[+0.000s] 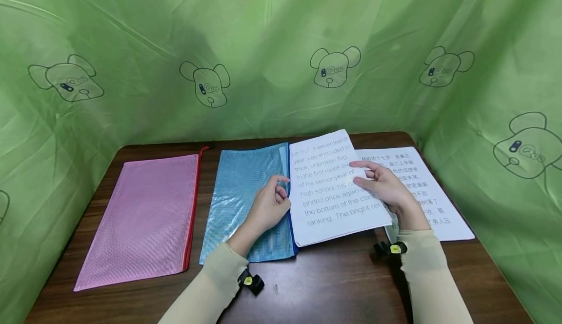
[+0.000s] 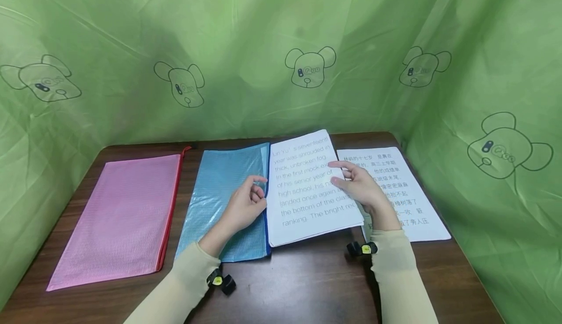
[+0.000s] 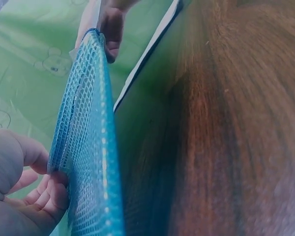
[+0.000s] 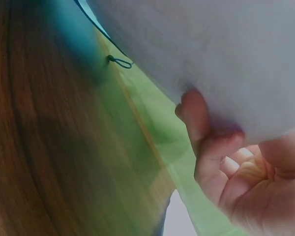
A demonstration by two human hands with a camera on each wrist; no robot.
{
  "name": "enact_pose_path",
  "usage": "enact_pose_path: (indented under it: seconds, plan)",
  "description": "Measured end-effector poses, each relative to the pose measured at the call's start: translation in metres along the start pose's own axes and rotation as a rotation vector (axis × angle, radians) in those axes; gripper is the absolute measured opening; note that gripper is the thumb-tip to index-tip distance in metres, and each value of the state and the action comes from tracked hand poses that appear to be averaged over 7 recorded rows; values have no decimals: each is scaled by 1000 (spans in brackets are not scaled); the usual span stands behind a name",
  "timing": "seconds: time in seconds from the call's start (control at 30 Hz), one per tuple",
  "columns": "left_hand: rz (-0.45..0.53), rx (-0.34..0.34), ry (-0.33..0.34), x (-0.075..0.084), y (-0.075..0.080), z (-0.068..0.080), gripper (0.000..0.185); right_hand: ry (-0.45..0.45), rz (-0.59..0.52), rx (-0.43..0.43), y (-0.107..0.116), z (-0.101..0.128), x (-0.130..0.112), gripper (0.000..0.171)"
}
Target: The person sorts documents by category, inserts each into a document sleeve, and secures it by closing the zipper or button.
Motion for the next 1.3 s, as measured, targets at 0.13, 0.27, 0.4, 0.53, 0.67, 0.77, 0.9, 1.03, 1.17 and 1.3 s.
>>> enact_pose_path:
  seconds: [0.13, 0.27, 0.4, 0.53, 0.67, 0.77, 0.9, 1.03, 1.17, 1.3]
  plan:
    - [-3, 4, 4, 1, 0, 0, 51, 11, 23, 25, -2, -1, -2, 51]
    - [2, 4, 3, 0, 0, 0, 50, 18, 51, 34, -4, 0, -5, 49]
    - [9, 1, -1, 1, 0, 0, 49, 22, 78, 42, -6, 1, -9, 48]
    - [8, 2, -1, 1, 1, 0, 48, 16, 98, 48, -8, 2, -13, 48]
    - [11, 8, 1, 1, 1, 0, 47, 20, 112, 59, -10, 2, -15, 48]
    - [15, 15, 3, 0, 1, 0, 47, 30, 123, 67, -12, 1, -15, 47]
    - [16, 26, 4, -1, 1, -1, 47, 40, 143, 72, -16, -1, -15, 46]
    - [16, 35, 3, -2, 1, -1, 48, 41, 157, 81, -19, -1, -15, 46]
    - [24, 40, 1, -1, 1, -1, 47, 38, 159, 93, -22, -1, -16, 47]
    - [26, 45, 5, -1, 1, -2, 47, 38, 164, 103, -24, -1, -17, 47]
Point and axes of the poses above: each hand's wrist, its own z-axis away from the middle knuckle, its own y-axis out of the back of the hand, x = y × z, the point moved 2 cm from there along -z, towards the middle knuckle, and after that the axes turned 3 degrees about z, right-handed, at the moved point
